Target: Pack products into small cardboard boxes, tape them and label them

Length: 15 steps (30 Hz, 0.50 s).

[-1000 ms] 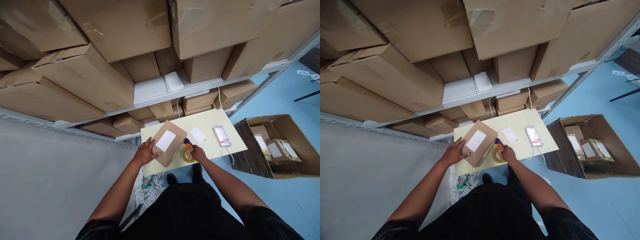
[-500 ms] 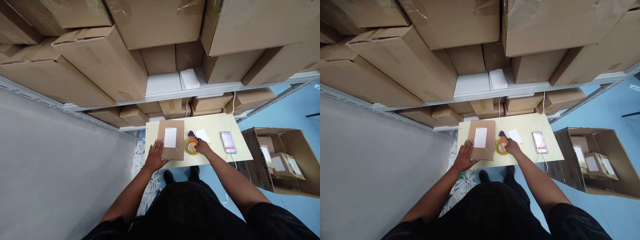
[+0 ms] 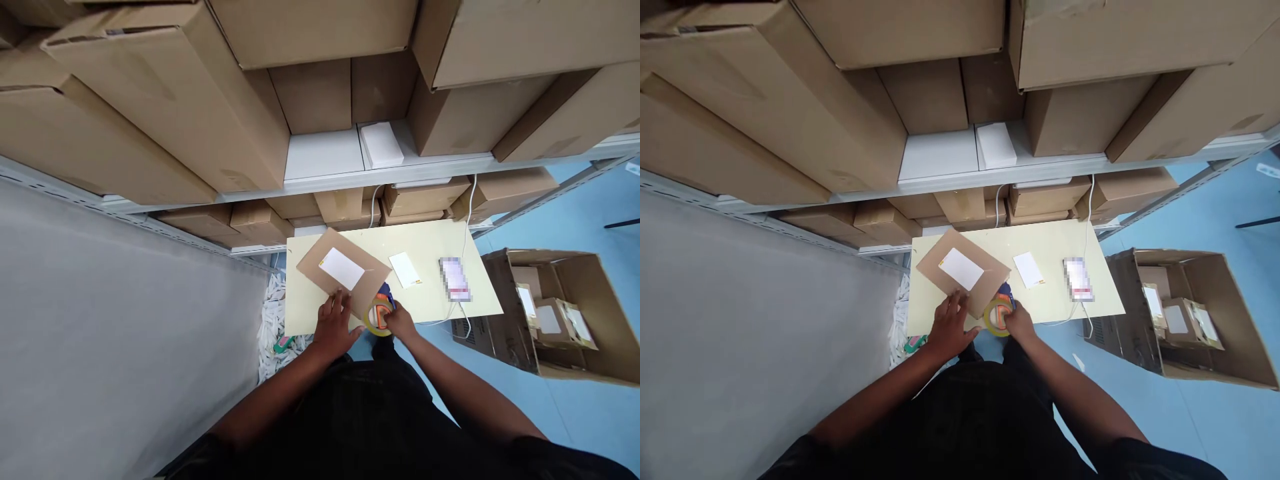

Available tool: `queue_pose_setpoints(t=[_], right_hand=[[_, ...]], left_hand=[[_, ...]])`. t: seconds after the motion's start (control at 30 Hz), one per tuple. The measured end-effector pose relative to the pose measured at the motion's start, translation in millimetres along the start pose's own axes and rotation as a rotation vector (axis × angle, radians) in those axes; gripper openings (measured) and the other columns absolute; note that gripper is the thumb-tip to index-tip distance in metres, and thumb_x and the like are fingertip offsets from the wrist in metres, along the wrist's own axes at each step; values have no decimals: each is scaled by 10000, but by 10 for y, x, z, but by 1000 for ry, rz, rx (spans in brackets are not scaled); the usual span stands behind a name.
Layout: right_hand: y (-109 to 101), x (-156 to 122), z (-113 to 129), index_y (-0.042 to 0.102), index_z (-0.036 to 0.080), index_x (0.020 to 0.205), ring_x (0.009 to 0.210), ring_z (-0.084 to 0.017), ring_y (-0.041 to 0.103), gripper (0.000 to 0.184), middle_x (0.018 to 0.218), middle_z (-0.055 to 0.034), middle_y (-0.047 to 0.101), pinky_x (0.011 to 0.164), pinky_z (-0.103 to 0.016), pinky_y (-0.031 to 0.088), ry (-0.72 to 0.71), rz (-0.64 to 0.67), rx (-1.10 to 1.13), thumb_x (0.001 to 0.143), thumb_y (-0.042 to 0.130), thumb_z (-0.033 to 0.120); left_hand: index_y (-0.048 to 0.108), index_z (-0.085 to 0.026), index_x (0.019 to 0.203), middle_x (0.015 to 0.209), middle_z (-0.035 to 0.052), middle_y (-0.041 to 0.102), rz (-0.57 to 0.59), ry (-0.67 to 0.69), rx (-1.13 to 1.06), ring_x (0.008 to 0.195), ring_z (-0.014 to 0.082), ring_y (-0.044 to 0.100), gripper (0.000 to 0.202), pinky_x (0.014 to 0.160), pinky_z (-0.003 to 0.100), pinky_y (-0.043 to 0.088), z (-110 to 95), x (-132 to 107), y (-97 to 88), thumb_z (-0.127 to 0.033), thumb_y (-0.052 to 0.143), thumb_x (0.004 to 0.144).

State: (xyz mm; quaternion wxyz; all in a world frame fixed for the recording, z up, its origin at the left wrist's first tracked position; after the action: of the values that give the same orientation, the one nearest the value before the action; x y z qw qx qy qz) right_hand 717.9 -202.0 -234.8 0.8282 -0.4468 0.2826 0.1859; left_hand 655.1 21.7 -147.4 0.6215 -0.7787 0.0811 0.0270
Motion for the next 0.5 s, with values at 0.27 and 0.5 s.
queue_pose_setpoints(t=[0.27, 0.5], right_hand=[[-574, 781, 543, 655, 196, 1244, 1005, -241, 710, 543, 1125, -91, 755, 786, -258, 484, -143, 68, -68, 712, 685, 85], [-291, -20, 2, 510, 154, 1434, 957, -209, 713, 674, 1119, -78, 751, 797, -264, 513, -113, 33, 65, 767, 560, 73]], left_hand=[[351, -275, 1607, 1708, 149, 200, 35, 81, 140, 1568, 447, 90, 1118, 1229, 661, 4, 898, 493, -433, -742, 771, 682], [297, -258, 1627, 1718, 150, 154, -24, -72, 110, 1573, 449, 63, 1090, 1206, 713, -9, 683, 538, -272, -787, 669, 750]])
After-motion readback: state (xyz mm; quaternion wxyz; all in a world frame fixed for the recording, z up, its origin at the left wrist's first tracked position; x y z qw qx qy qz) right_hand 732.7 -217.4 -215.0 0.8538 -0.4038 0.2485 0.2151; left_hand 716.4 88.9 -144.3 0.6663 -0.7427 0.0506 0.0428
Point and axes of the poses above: each hand's wrist, its own x-axis towards the middle knuckle, its own y-axis out of the palm, z = x × y, the point moved 3 cm from there along x, towards the middle knuckle
